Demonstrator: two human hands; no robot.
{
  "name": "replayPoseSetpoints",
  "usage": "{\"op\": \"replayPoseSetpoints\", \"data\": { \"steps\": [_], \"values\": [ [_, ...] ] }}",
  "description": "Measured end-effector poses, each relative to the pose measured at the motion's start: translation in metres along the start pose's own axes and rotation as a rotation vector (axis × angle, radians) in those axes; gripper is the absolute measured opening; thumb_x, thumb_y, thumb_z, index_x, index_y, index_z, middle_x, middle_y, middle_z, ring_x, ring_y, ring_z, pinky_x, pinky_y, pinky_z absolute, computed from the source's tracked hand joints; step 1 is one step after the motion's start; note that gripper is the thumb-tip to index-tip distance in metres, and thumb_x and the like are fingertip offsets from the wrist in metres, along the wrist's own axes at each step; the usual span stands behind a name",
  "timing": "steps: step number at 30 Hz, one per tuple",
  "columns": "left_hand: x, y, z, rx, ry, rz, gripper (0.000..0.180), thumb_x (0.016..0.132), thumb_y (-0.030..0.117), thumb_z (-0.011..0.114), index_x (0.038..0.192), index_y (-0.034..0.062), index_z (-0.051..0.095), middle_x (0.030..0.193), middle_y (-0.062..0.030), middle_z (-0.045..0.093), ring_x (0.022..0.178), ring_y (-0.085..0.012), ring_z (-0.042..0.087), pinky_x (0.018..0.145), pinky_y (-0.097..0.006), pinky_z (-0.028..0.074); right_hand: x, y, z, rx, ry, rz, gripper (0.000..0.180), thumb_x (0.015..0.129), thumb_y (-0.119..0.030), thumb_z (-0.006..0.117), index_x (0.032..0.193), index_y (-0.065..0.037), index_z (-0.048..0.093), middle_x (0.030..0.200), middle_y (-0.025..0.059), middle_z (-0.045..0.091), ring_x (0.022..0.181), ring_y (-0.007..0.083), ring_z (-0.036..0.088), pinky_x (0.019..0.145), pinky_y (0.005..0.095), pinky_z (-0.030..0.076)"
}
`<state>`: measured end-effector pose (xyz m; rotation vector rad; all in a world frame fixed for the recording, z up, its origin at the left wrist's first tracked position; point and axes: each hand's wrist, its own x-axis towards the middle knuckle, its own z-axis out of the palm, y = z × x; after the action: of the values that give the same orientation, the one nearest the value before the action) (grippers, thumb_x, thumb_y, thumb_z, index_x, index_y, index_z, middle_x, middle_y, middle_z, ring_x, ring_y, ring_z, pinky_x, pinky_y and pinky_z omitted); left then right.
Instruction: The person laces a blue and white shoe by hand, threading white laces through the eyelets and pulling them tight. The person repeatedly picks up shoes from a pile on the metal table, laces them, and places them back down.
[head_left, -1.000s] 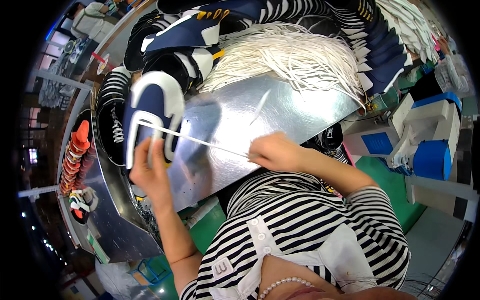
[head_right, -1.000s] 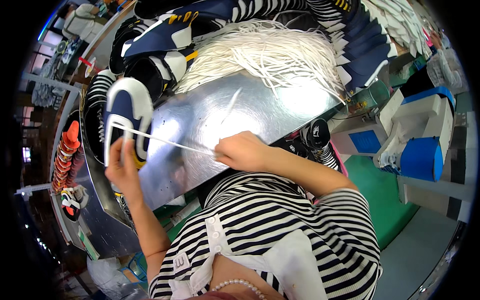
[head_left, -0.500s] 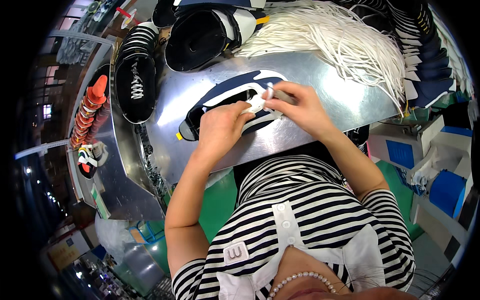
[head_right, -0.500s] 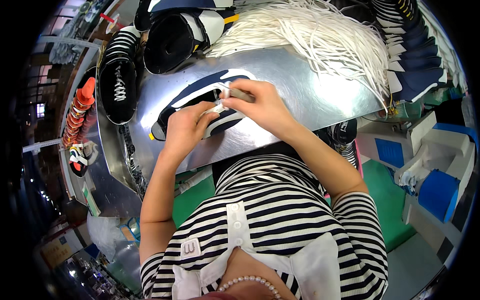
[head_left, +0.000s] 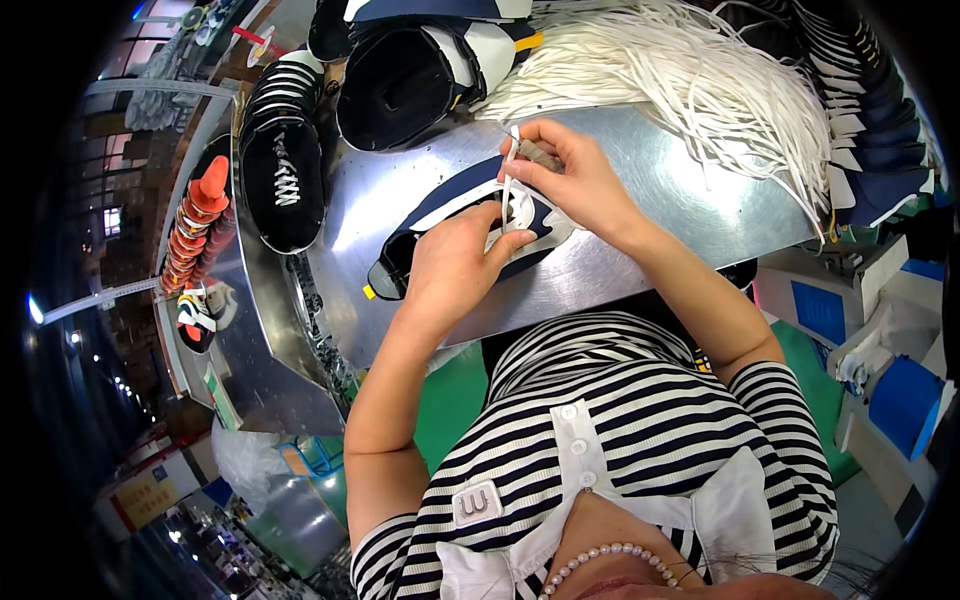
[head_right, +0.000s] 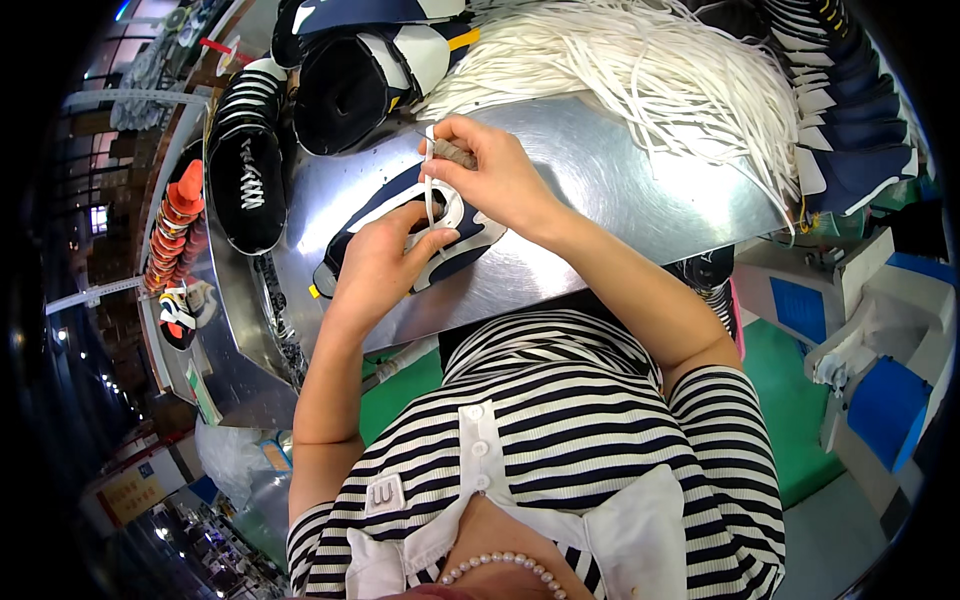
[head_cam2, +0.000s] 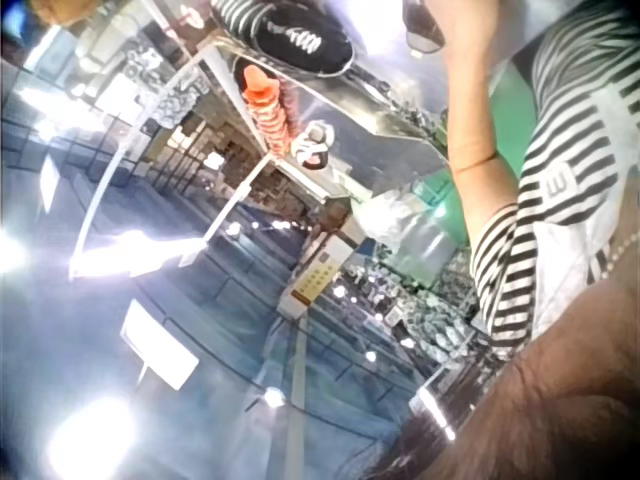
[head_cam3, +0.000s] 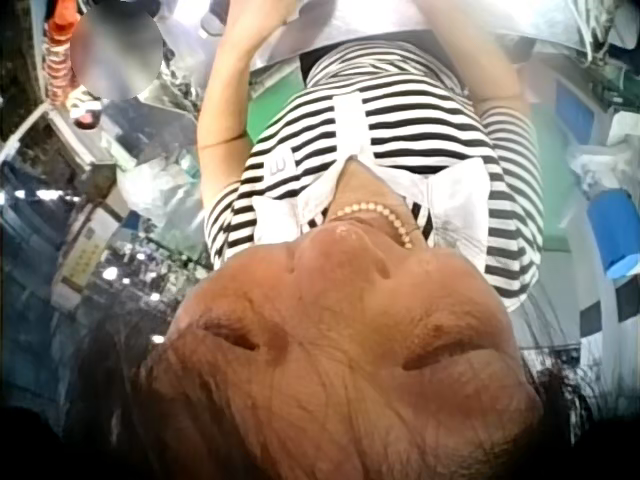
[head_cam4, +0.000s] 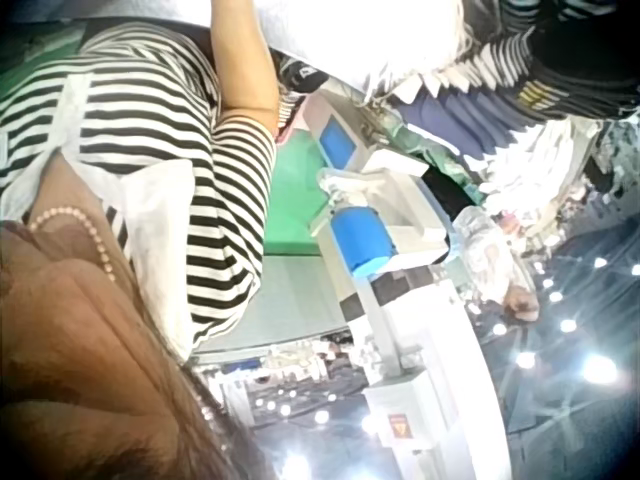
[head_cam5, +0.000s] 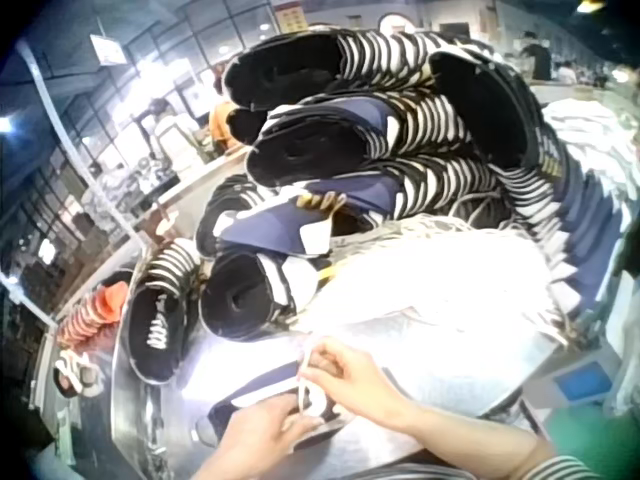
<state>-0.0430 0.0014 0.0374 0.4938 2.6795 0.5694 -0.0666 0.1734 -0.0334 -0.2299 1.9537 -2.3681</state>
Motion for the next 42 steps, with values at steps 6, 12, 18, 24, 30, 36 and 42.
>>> {"op": "replayPoseSetpoints", "data": {
  "steps": [6, 12, 18, 24, 30, 36, 42],
  "values": [
    [0.006, -0.022, 0.014, -0.229, 0.02, 0.048, 0.031, 0.089, 0.036, 0.067, 0.102, 0.0075, 0.069, 0.087, -0.0122, 0.072, 0.077, -0.0313, 0.067, 0.07, -0.041, 0.051, 0.01, 0.006, -0.004, -0.072, 0.01, -0.042, 0.016, 0.092, -0.008, 0.065, 0.106, -0.001, 0.061, 0.093, 0.0051, 0.069, 0.089, 0.0099, 0.066, 0.08, 0.0249, 0.052],
    [0.011, -0.022, 0.023, -0.057, 0.08, -0.043, 0.026, 0.09, 0.036, 0.066, 0.097, 0.0119, 0.073, 0.079, -0.0077, 0.072, 0.07, -0.0285, 0.067, 0.065, -0.038, 0.05, 0.009, 0.009, 0.001, -0.221, 0.092, -0.077, 0.024, 0.092, -0.013, 0.067, 0.11, 0.0, 0.059, 0.092, 0.009, 0.07, 0.085, 0.0139, 0.066, 0.078, 0.0271, 0.051],
    [0.013, -0.027, 0.029, -0.161, 0.209, -0.055, 0.026, 0.091, 0.035, 0.065, 0.093, 0.011, 0.074, 0.074, -0.0074, 0.07, 0.065, -0.0282, 0.066, 0.062, -0.037, 0.05, -0.03, -0.005, -0.01, -0.305, 0.042, 0.095, 0.026, 0.093, -0.021, 0.064, 0.105, 0.0, 0.054, 0.083, 0.0147, 0.071, 0.078, 0.0243, 0.07, 0.068, 0.0332, 0.052],
    [0.015, -0.027, 0.033, -0.167, 0.287, -0.034, 0.024, 0.09, 0.032, 0.067, 0.09, 0.0095, 0.073, 0.071, -0.0073, 0.069, 0.063, -0.0273, 0.065, 0.059, -0.036, 0.049, -0.063, 0.001, -0.013, -0.319, -0.073, 0.085, 0.017, 0.094, -0.017, 0.06, 0.093, -0.001, 0.056, 0.075, 0.0108, 0.07, 0.068, 0.0262, 0.069, 0.066, 0.0343, 0.051],
    [0.016, -0.026, 0.035, -0.15, 0.305, -0.036, 0.023, 0.089, 0.032, 0.068, 0.09, 0.0091, 0.073, 0.07, -0.0076, 0.068, 0.063, -0.0266, 0.066, 0.06, -0.035, 0.049, -0.058, 0.007, -0.012, -0.549, -0.113, 0.149, 0.014, 0.095, -0.014, 0.062, 0.096, 0.0, 0.057, 0.076, 0.0088, 0.069, 0.069, 0.0167, 0.067, 0.064, 0.0291, 0.05],
    [0.012, -0.034, 0.025, -0.328, 0.055, -0.025, 0.028, 0.079, 0.018, 0.077, 0.103, 0.0036, 0.07, 0.085, -0.0113, 0.071, 0.076, -0.0225, 0.068, 0.075, -0.031, 0.052, -0.055, 0.01, -0.004, -0.703, -0.098, 0.142, 0.014, 0.093, -0.012, 0.063, 0.094, -0.002, 0.053, 0.074, 0.0129, 0.068, 0.064, 0.0256, 0.067, 0.061, 0.035, 0.051],
    [0.0, -0.023, 0.045, -0.093, 0.294, 0.227, 0.019, 0.08, 0.008, 0.072, 0.099, 0.0063, 0.069, 0.081, -0.0101, 0.065, 0.073, -0.0285, 0.065, 0.067, -0.038, 0.051, -0.051, 0.016, 0.027, -0.827, -0.018, 0.145, 0.022, 0.093, -0.017, 0.061, 0.1, -0.003, 0.046, 0.076, 0.021, 0.065, 0.072, 0.0425, 0.065, 0.063, 0.0506, 0.049]
  ]
}}
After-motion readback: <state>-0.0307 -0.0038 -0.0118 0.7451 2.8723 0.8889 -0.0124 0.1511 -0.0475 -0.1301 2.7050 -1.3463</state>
